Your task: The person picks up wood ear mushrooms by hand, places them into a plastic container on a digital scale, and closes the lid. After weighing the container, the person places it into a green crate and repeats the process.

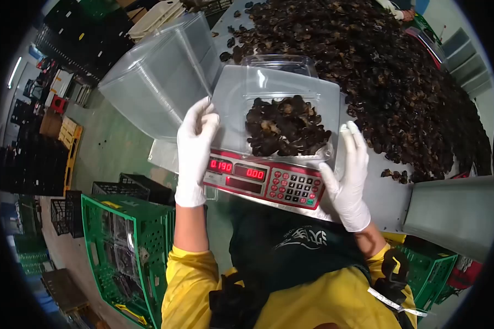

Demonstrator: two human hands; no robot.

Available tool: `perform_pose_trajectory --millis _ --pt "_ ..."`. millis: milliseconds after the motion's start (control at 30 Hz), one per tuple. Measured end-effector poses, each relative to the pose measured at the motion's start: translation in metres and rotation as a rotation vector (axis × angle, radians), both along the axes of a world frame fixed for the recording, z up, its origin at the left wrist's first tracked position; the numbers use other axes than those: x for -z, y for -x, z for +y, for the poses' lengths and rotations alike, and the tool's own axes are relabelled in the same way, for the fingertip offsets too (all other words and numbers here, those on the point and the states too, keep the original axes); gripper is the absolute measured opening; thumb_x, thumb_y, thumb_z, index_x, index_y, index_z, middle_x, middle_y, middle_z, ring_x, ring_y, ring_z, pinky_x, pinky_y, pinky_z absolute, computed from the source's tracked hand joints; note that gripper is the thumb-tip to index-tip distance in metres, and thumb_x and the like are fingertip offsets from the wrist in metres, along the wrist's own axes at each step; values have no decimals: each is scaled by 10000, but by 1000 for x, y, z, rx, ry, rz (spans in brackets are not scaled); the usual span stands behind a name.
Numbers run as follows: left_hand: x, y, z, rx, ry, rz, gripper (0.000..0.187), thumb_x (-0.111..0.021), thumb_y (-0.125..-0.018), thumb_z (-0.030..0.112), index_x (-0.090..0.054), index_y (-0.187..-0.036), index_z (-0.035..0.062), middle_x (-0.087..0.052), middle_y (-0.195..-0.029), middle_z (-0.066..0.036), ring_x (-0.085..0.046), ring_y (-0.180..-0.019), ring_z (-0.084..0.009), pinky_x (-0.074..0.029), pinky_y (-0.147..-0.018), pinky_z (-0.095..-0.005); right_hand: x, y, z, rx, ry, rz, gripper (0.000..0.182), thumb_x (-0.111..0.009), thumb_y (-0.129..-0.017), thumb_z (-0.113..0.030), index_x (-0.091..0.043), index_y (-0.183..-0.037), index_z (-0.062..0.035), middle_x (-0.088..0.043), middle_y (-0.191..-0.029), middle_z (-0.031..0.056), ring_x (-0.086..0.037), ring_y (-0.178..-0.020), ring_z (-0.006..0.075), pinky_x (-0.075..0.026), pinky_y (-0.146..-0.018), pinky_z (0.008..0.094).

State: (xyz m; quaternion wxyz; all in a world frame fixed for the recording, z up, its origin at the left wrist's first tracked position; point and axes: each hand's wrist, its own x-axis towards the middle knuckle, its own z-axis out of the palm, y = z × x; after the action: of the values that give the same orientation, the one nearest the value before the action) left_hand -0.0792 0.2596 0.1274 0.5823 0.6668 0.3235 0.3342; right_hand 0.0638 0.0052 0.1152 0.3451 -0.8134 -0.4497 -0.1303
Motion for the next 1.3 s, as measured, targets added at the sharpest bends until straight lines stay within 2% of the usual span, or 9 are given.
perform_pose_trajectory --millis 300,500,667,767,867,933,1033,1133,1300 --pt "15 -73 50 175 425 -149 570 -653 -909 204 -440 -1353 -82 -582 -1217 -172 -618 -1041 -246 -483 -954 -338 4 16 19 -70 233 -94 761 -699 -831 -367 -400 -1435 -14 -437 -1453 199 -430 -1336 328 -291 -1103 470" --pt "24 -107 67 204 626 -168 561 -635 -942 321 -445 -1324 -44 -557 -1232 -212 -608 -992 -271 -532 -813 -334 0 4 35 -184 300 -59 787 -789 -721 -375 -484 -1369 -50 -541 -1342 158 -512 -1238 312 -339 -1093 452" --pt "-8 -78 36 415 220 -419 594 -252 -1067 455 -506 -1346 -4 -604 -1249 -125 -522 -1188 -194 -350 -1040 -337 -10 -7 -2 -227 -52 24 674 -761 -723 -208 -528 -1334 -47 -533 -1348 160 -490 -1246 350 -347 -1070 448" --pt "-13 -47 12 449 -46 -321 604 -280 -1060 462 -555 -1302 -19 -609 -1280 -134 -504 -1273 -223 -320 -1112 -383 8 -12 -27 -39 -169 49 403 -690 -789 -143 -610 -1167 -30 -609 -1158 157 -581 -1055 344 -445 -929 421" --pt "-13 -25 -13 456 -322 -82 496 -356 -1044 390 -629 -1231 21 -634 -1248 -120 -518 -1262 -232 -323 -1121 -397 17 -14 -33 -15 -169 165 396 -653 -879 -163 -564 -1237 -20 -620 -1122 126 -610 -1002 274 -475 -874 362" --pt "-10 -17 -28 434 -349 -31 328 -481 -984 241 -676 -1155 40 -655 -1205 -108 -541 -1235 -249 -351 -1099 -368 16 -9 -25 -92 -359 1076 416 -589 -971 -245 -506 -1305 -11 -622 -1053 80 -627 -890 178 -509 -752 281" --pt "-6 -7 -36 407 -503 50 389 -661 -797 64 -652 -1184 21 -639 -1225 -116 -535 -1242 -268 -362 -1092 -387 0 -14 -16 -176 -344 1533 450 -531 -1014 -307 -468 -1350 -14 -614 -998 44 -606 -795 84 -504 -648 208" --pt "-11 -7 -52 221 -926 222 713 -795 -615 39 -575 -1293 56 -558 -1313 -127 -503 -1258 -309 -375 -1086 -409 -5 -18 -5 -142 -328 1488 431 -493 -1023 -343 -491 -1333 -43 -632 -973 66 -607 -767 96 -496 -600 216" --pt "10 -17 -55 87 -1065 205 780 -822 -616 39 -519 -1334 26 -562 -1273 -159 -513 -1222 -337 -405 -1039 -424 -3 -30 0 -149 -327 1541 411 -456 -1031 -371 -526 -1298 -67 -639 -949 81 -615 -773 119 -494 -605 233"
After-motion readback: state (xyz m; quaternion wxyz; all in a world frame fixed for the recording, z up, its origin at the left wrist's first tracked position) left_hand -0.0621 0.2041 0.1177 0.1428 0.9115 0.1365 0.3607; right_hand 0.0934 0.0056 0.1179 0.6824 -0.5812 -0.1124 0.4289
